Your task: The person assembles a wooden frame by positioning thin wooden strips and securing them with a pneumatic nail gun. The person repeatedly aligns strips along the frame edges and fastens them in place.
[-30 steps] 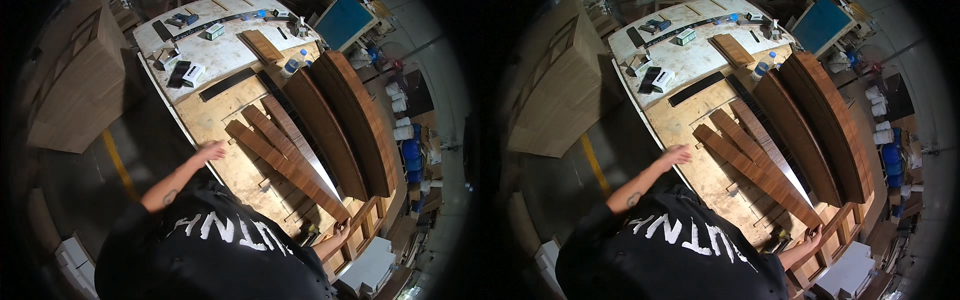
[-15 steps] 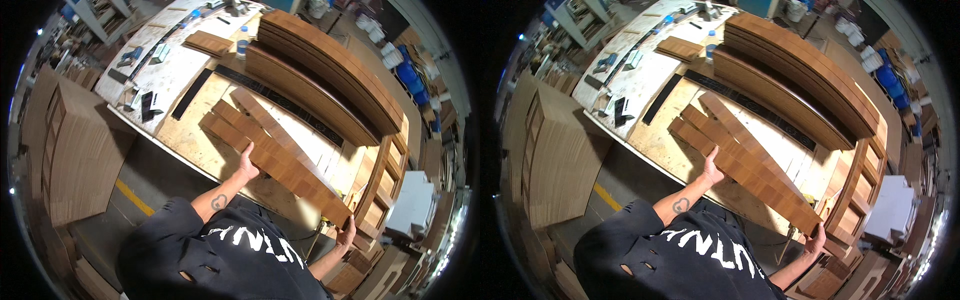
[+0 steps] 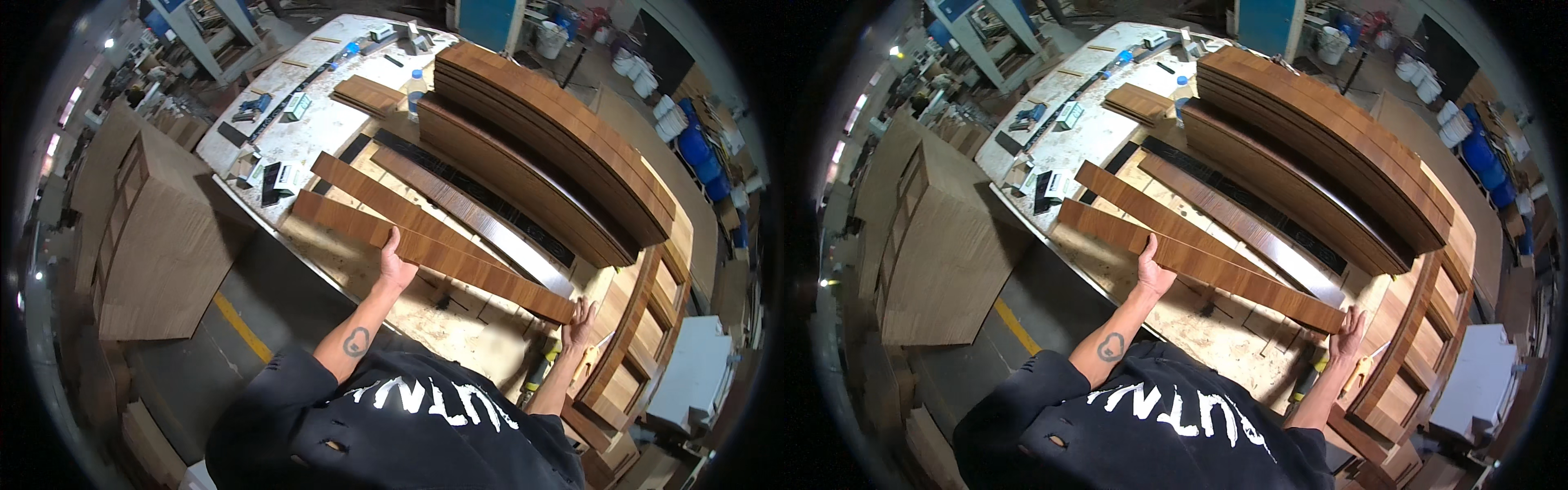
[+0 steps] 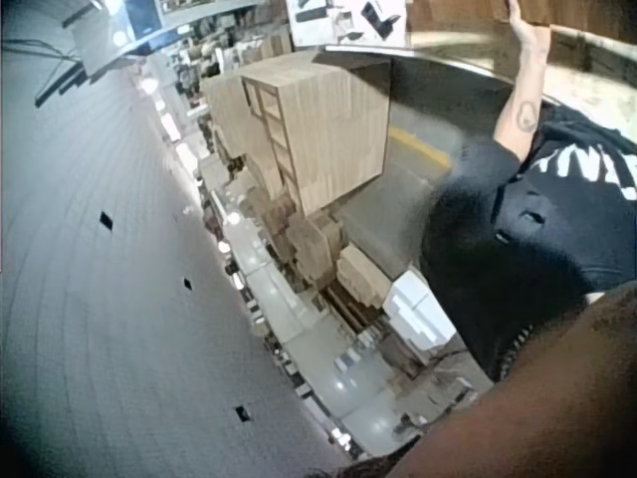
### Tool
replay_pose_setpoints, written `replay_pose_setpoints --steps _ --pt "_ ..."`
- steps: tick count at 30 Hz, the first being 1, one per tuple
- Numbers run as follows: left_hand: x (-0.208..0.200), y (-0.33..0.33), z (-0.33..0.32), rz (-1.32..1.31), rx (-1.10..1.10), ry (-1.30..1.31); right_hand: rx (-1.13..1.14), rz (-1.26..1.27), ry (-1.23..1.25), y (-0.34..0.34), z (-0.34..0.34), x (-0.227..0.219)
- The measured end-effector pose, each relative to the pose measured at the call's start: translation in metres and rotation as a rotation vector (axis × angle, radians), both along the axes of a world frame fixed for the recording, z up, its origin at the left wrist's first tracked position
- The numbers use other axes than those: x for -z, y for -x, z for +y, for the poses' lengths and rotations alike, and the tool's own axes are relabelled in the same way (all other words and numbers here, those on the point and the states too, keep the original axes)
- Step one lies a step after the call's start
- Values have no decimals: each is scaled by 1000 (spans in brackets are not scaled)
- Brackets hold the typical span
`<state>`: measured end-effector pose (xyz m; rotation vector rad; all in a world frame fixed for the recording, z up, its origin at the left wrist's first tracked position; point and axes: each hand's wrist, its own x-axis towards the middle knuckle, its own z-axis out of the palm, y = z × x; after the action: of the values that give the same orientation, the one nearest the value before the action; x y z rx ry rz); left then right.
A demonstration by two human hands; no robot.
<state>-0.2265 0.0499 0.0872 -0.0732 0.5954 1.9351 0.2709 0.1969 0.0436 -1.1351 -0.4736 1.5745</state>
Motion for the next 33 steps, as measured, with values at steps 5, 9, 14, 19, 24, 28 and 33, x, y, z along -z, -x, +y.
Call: replay_pose_setpoints --steps 5,9,14,19,24,28,33 --pt "-39 6 -33 68 -114 -42 6 -128 -119 45 35 10" --pt "-54 -5 -71 -47 -197 13 -631 -1681 -505 104 -6 -73" --pt "-50 -36 -78 -99 -144 67 -1301 -1490 -947 195 -74 -143" --pt "-58 -69 -78 -95 -45 52 -1231 -1405 -1094 219 -115 -136" --pt "-104 -66 -89 27 72 8 -1069 -1305 -1311 202 -101 -148" --pt "-78 -45 -77 369 246 -135 -895 -1313 -1432 191 -19 -167" --pt "-106 -41 -84 481 325 -24 -608 -1602 -1450 198 99 -222"
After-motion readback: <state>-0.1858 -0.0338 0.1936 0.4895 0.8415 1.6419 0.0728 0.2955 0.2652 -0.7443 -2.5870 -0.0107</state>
